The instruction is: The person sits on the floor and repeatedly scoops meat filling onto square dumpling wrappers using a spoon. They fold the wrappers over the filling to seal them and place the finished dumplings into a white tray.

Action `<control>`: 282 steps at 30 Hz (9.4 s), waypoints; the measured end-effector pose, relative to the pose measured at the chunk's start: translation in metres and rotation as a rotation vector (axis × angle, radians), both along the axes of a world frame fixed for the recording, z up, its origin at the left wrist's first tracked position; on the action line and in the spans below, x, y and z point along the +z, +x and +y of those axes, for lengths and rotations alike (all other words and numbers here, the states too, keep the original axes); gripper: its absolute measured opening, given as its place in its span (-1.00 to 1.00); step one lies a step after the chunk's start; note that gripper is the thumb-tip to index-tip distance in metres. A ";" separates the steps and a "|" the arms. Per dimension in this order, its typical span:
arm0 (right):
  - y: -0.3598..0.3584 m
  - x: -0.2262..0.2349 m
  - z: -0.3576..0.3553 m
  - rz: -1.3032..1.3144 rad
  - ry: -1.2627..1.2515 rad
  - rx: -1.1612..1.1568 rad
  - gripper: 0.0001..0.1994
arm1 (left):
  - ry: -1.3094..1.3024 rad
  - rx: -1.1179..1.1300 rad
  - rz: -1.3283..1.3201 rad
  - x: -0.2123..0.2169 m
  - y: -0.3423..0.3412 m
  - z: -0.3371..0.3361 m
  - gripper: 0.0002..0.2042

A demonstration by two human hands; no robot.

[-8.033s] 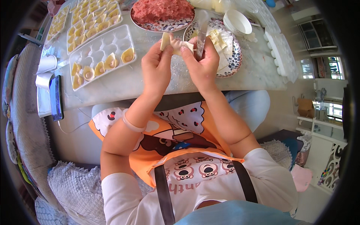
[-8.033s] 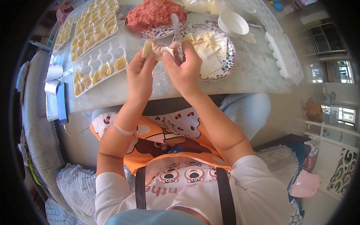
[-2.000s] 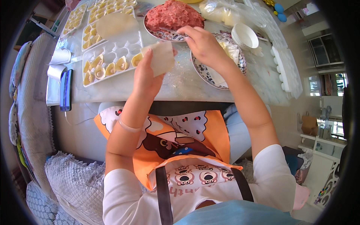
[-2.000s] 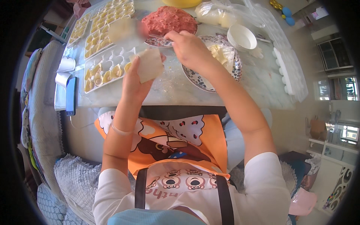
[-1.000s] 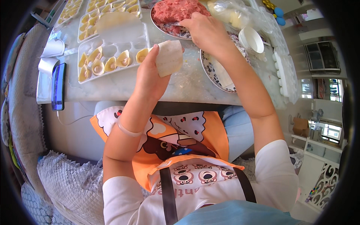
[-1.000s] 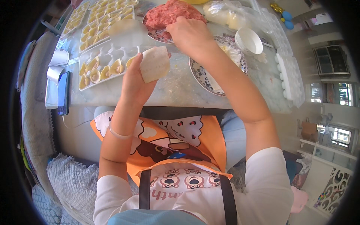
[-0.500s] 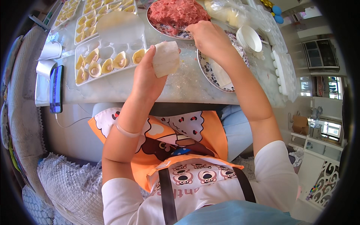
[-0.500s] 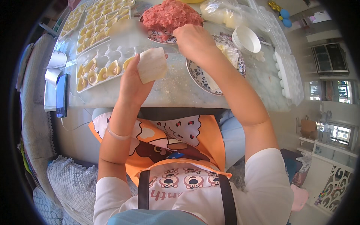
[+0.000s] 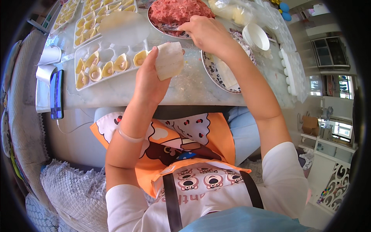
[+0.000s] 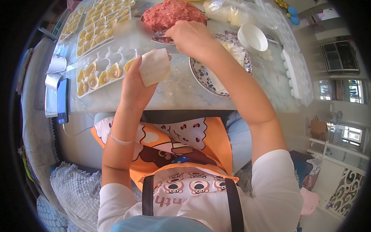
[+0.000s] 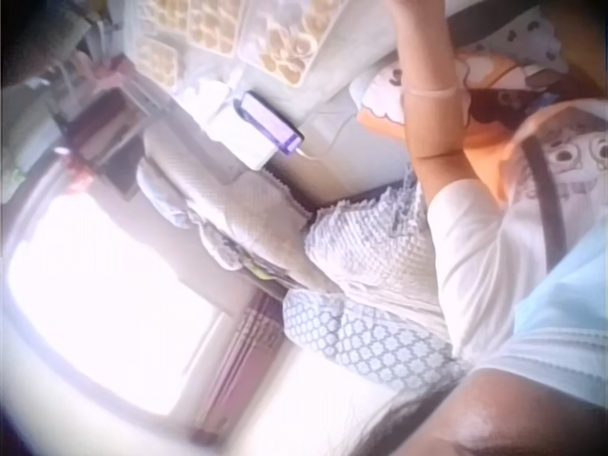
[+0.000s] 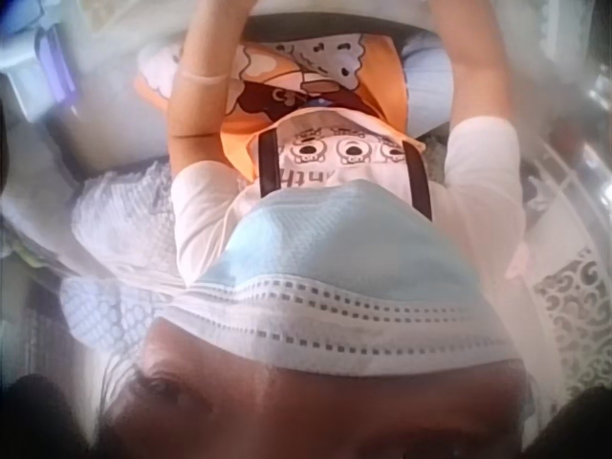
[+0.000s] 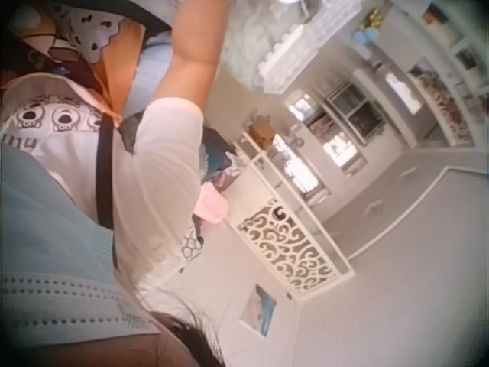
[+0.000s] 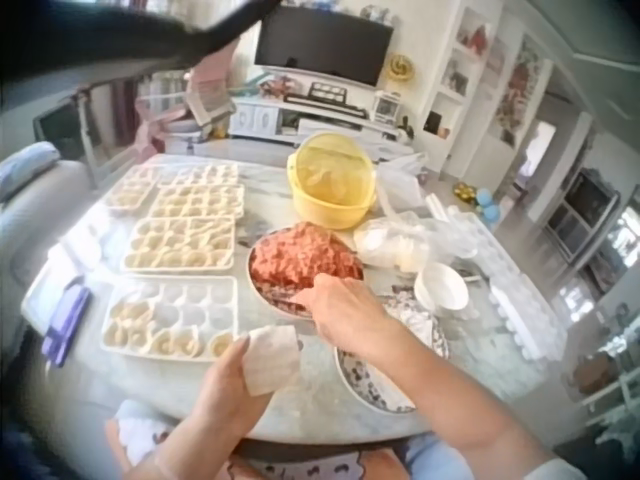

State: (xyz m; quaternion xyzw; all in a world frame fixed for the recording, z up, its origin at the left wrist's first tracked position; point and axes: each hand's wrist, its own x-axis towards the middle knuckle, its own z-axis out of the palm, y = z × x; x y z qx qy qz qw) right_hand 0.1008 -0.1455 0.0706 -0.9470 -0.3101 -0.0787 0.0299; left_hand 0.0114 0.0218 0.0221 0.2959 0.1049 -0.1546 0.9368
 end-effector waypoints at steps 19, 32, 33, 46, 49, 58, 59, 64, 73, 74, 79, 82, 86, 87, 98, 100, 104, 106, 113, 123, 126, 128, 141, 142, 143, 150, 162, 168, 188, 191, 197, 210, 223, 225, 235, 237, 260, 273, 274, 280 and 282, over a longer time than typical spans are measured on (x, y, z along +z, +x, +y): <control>-0.009 0.006 -0.024 -0.071 0.028 -0.084 -0.71 | 0.013 -0.021 0.012 0.001 0.001 -0.003 -0.55; -0.003 0.003 -0.020 -0.008 0.004 -0.146 -0.72 | 0.019 -0.019 0.014 -0.001 0.000 -0.004 -0.54; -0.003 -0.002 -0.022 0.014 -0.003 -0.134 -0.75 | 0.022 -0.018 0.014 -0.001 0.001 -0.004 -0.55; 0.009 -0.020 -0.046 0.150 0.258 -0.138 -0.76 | -0.052 0.104 0.051 -0.011 0.011 -0.014 -0.57; 0.014 -0.018 -0.046 0.369 0.393 -0.140 -0.75 | -0.090 0.125 0.015 -0.019 0.024 -0.020 -0.57; 0.006 -0.007 -0.055 0.768 0.622 -0.116 -0.73 | -0.243 0.130 0.000 -0.021 0.034 -0.023 -0.52; 0.001 -0.008 -0.054 0.726 0.618 -0.072 -0.73 | -0.278 0.105 -0.034 -0.025 0.034 -0.021 -0.52; -0.045 -0.012 -0.038 0.237 0.413 0.088 -0.71 | -0.425 0.005 -0.089 -0.028 0.026 -0.013 -0.50; -0.091 -0.011 -0.037 -0.104 0.211 0.214 -0.58 | -0.172 0.044 0.068 0.000 0.003 -0.005 -0.51; -0.094 -0.009 -0.040 -0.082 0.208 0.200 -0.58 | -0.154 0.037 0.060 -0.001 0.003 -0.005 -0.52; -0.099 -0.006 -0.064 0.020 0.350 0.132 -0.61 | -0.166 0.012 0.036 -0.001 0.004 -0.005 -0.52; -0.100 -0.007 -0.061 -0.024 0.425 0.114 -0.61 | -0.134 -0.030 0.045 0.002 0.000 -0.011 -0.52; -0.103 -0.014 -0.049 -0.063 0.386 0.120 -0.61 | -0.105 -0.064 0.024 0.004 -0.004 -0.013 -0.51; -0.103 -0.016 -0.049 -0.042 0.393 0.104 -0.61 | -0.102 -0.046 0.047 0.004 -0.004 -0.014 -0.52; -0.108 -0.012 -0.069 0.086 0.646 0.108 -0.66 | -0.091 -0.079 0.057 0.002 -0.003 -0.013 -0.53; -0.100 -0.006 -0.066 0.140 0.601 0.173 -0.66 | -0.036 -0.118 0.072 0.004 -0.004 -0.013 -0.52; -0.088 -0.007 -0.071 0.193 0.517 0.222 -0.65 | 0.044 -0.178 0.096 0.012 -0.007 -0.013 -0.52; -0.084 -0.011 -0.075 0.175 0.526 0.212 -0.65 | 0.048 -0.156 0.109 0.014 -0.007 -0.014 -0.52; -0.077 -0.016 -0.080 -0.041 0.547 0.215 -0.62 | -0.019 -0.229 -0.009 0.014 -0.007 -0.008 -0.54; -0.031 -0.007 -0.062 -0.033 0.658 0.107 -0.68 | -0.063 -0.196 -0.032 0.006 0.001 -0.001 -0.51; 0.007 -0.016 -0.062 0.140 0.700 -0.071 -0.78 | -0.066 -0.189 -0.067 0.007 0.003 -0.002 -0.49; 0.025 -0.021 -0.070 0.271 0.716 -0.172 -0.79 | -0.066 -0.167 -0.053 0.012 0.002 -0.003 -0.49; -0.095 0.014 -0.044 -0.128 0.331 0.179 -0.70 | -0.091 -0.055 -0.025 0.016 -0.002 -0.004 -0.50; -0.099 0.008 -0.041 -0.165 0.314 0.194 -0.68 | -0.117 -0.070 -0.027 0.013 -0.002 -0.002 -0.51; -0.102 0.001 -0.039 -0.202 0.297 0.208 -0.65 | -0.141 -0.085 -0.029 0.012 -0.002 -0.001 -0.51; -0.133 -0.013 -0.039 -0.135 0.375 0.092 -0.59 | -0.228 0.073 -0.010 0.007 0.002 0.000 -0.50; -0.043 0.004 -0.219 -0.171 0.119 -0.572 -0.80 | -0.150 -0.130 0.089 0.011 -0.012 -0.024 -0.50; -0.025 0.013 -0.227 0.007 0.009 -0.652 -0.78 | -0.132 -0.137 0.079 0.013 -0.011 -0.021 -0.49; -0.110 -0.001 -0.057 0.016 0.512 0.132 -0.69 | -0.242 -0.224 -0.046 0.019 -0.019 -0.016 -0.34; -0.108 -0.003 -0.066 -0.109 0.449 0.113 -0.69 | -0.239 -0.200 -0.052 0.024 -0.019 -0.014 -0.34; -0.115 0.001 -0.093 -0.164 0.423 0.033 -0.74 | -0.274 -0.164 -0.041 0.022 -0.018 -0.010 -0.35; -0.128 -0.039 -0.023 -0.151 0.629 0.111 -0.55 | -0.321 -0.166 0.003 0.013 -0.021 -0.011 -0.52; -0.109 -0.023 -0.029 0.197 1.074 -0.090 -0.88 | -0.070 -0.268 -0.346 0.009 -0.031 -0.025 -0.60; -0.109 -0.022 -0.029 0.185 1.068 -0.103 -0.85 | 0.072 -0.268 -0.451 0.009 -0.034 -0.026 -0.63; -0.114 -0.024 -0.027 0.142 1.161 -0.183 -0.79 | 0.088 -0.259 -0.405 0.002 -0.034 -0.029 -0.66; -0.115 -0.026 -0.030 0.215 1.168 -0.192 -0.79 | 0.096 -0.268 -0.410 0.004 -0.034 -0.029 -0.65; -0.119 -0.034 -0.031 0.585 1.149 -0.161 -0.83 | 0.915 -0.061 -0.504 0.010 -0.022 -0.016 -0.79; -0.119 -0.044 -0.020 0.493 1.506 -0.286 -0.77 | 0.696 -0.274 -0.517 -0.015 -0.021 -0.024 -0.76; -0.113 -0.042 -0.017 0.514 1.541 -0.279 -0.77 | 0.709 -0.315 -0.554 -0.016 -0.021 -0.023 -0.77; -0.104 -0.043 -0.029 0.519 1.526 -0.246 -0.80 | 0.808 -0.438 -0.435 -0.002 -0.014 -0.012 -0.77; -0.107 -0.041 -0.028 0.533 1.505 -0.304 -0.79 | 0.727 -0.372 -0.467 -0.007 -0.015 -0.014 -0.75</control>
